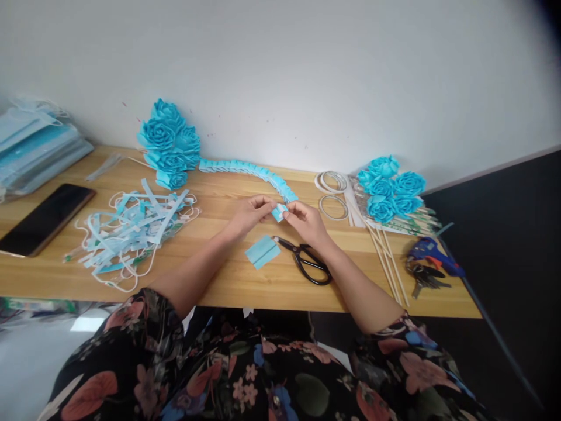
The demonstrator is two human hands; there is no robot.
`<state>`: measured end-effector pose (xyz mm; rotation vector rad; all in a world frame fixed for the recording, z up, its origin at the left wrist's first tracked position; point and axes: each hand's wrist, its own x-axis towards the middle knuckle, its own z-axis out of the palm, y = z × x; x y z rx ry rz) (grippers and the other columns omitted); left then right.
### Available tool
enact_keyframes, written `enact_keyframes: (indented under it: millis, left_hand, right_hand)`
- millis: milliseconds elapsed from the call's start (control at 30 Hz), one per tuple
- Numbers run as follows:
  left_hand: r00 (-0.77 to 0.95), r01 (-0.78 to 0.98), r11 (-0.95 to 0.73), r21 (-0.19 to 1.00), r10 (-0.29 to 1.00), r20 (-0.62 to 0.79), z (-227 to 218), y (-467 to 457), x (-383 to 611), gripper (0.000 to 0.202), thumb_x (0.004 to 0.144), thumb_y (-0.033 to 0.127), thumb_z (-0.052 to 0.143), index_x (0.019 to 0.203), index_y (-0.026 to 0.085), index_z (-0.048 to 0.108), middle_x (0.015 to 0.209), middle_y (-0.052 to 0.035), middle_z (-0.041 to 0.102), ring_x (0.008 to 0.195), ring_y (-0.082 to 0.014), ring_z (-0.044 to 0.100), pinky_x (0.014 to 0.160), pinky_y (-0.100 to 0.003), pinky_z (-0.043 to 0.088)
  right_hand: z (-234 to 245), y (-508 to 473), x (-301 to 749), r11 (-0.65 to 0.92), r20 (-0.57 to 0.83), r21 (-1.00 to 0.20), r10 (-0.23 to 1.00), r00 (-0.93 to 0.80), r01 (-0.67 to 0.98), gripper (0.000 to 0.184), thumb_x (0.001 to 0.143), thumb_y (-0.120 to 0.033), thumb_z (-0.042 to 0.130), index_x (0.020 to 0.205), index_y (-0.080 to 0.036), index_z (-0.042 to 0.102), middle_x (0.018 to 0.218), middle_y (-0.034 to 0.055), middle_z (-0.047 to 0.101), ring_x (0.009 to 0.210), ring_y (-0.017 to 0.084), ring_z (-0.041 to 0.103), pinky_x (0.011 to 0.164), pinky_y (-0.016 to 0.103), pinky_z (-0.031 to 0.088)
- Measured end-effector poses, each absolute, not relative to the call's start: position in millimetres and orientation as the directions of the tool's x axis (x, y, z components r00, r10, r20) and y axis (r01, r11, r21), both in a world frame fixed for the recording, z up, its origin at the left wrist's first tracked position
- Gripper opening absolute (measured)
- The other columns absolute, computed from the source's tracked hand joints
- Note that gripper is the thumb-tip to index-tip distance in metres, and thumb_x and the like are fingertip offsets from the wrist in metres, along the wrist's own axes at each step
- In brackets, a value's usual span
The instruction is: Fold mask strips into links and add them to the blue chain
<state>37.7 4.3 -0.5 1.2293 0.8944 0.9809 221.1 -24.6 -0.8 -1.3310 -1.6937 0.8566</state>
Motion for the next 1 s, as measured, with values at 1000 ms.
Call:
enact_keyframes:
  millis: [1000]
  left_hand:
    - [0.284, 0.086, -0.389, 0.917, 0.892, 0.352, 8.1, -7.0, 44.0, 0.017, 0.081, 0.031, 0.067, 0.071, 0.019, 0.073, 0.071, -0.003, 0.067, 0.066, -0.0132, 0.054, 0.064, -0.026, 0.042]
  right_hand:
    - [12.9, -33.7, 217.2, 0.361, 0.34, -0.682, 0.926, -0.162, 0.636, 0.023, 0.089, -0.034, 0.05, 0.07, -0.022, 0.055, 0.068, 0.0005, 0.059, 0.066, 0.015, 0.054, 0.065, 0.028, 0.038]
